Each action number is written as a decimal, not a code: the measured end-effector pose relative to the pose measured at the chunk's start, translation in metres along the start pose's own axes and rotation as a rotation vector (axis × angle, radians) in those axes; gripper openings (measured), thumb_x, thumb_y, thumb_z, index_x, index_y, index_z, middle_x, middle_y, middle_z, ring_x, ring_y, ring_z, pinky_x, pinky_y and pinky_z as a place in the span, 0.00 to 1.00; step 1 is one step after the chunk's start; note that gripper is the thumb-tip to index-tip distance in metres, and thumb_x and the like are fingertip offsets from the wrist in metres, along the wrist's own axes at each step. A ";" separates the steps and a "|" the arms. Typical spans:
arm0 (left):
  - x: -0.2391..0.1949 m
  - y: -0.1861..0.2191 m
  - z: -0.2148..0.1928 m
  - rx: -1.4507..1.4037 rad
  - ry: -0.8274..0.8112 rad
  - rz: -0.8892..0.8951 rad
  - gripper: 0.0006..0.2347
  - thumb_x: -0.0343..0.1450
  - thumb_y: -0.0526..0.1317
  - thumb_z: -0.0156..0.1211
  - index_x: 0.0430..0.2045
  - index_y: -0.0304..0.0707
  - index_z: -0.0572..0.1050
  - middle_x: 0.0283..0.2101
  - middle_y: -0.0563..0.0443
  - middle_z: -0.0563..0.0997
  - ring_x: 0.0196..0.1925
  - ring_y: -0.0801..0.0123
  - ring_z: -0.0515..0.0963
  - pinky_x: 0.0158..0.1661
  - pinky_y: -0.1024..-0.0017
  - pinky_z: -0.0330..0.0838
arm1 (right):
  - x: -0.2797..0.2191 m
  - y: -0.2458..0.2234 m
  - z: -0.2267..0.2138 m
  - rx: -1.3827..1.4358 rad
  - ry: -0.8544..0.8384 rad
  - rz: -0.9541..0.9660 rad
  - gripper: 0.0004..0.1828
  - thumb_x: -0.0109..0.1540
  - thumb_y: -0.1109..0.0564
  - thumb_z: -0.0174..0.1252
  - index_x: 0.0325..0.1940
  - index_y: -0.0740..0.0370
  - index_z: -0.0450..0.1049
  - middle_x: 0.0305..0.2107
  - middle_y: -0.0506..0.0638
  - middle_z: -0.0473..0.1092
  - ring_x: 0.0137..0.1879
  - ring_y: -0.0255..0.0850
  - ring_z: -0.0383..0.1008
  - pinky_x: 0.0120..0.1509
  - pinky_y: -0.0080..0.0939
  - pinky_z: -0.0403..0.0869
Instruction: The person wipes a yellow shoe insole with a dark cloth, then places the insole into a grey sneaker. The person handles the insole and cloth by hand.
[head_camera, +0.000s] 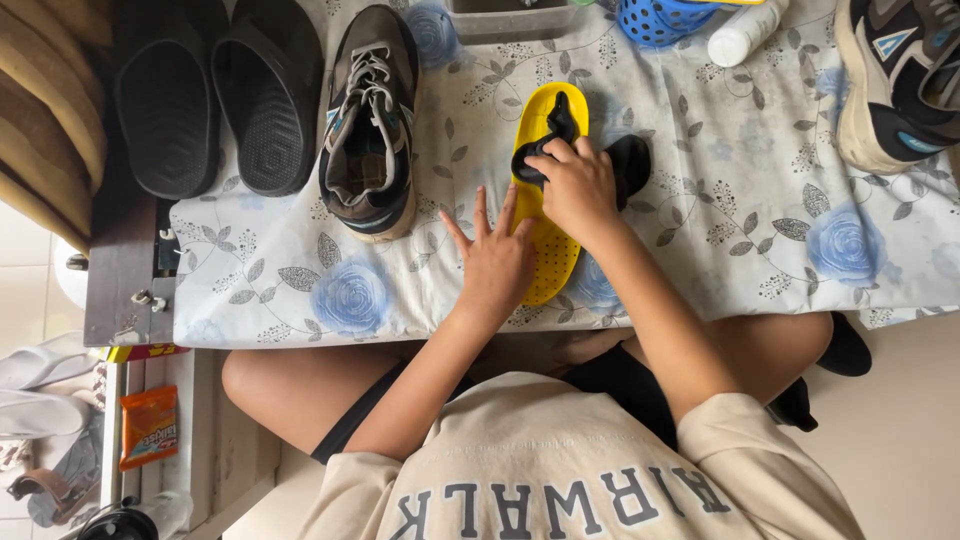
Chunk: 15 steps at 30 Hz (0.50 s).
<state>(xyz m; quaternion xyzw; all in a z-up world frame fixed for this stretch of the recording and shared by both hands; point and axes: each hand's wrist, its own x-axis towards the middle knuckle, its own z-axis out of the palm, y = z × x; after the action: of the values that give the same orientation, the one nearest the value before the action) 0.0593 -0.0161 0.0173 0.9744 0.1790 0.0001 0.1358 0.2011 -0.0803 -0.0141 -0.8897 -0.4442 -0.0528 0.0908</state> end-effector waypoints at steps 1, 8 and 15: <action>-0.003 -0.004 -0.005 -0.001 0.000 -0.004 0.13 0.64 0.39 0.53 0.41 0.52 0.73 0.62 0.51 0.58 0.65 0.44 0.49 0.50 0.24 0.30 | -0.004 0.001 -0.004 0.000 -0.001 -0.004 0.18 0.50 0.59 0.54 0.44 0.47 0.73 0.40 0.42 0.64 0.45 0.45 0.60 0.41 0.45 0.65; 0.035 -0.018 -0.037 -0.119 0.302 0.208 0.13 0.67 0.39 0.48 0.46 0.53 0.69 0.54 0.58 0.69 0.60 0.50 0.59 0.51 0.28 0.38 | -0.018 -0.005 -0.019 -0.003 -0.098 -0.101 0.19 0.49 0.63 0.54 0.43 0.53 0.71 0.41 0.44 0.63 0.47 0.50 0.59 0.41 0.50 0.65; 0.103 -0.018 -0.015 -0.098 -0.097 0.098 0.20 0.70 0.52 0.26 0.54 0.55 0.60 0.37 0.46 0.78 0.64 0.48 0.54 0.54 0.35 0.17 | -0.082 -0.023 -0.028 -0.019 -0.277 -0.249 0.20 0.53 0.62 0.46 0.47 0.51 0.72 0.40 0.49 0.65 0.48 0.54 0.62 0.48 0.58 0.65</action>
<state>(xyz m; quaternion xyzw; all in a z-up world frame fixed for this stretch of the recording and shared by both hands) 0.1482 0.0401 0.0218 0.9731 0.1239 -0.0318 0.1918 0.1330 -0.1368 0.0018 -0.8275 -0.5585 0.0553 0.0128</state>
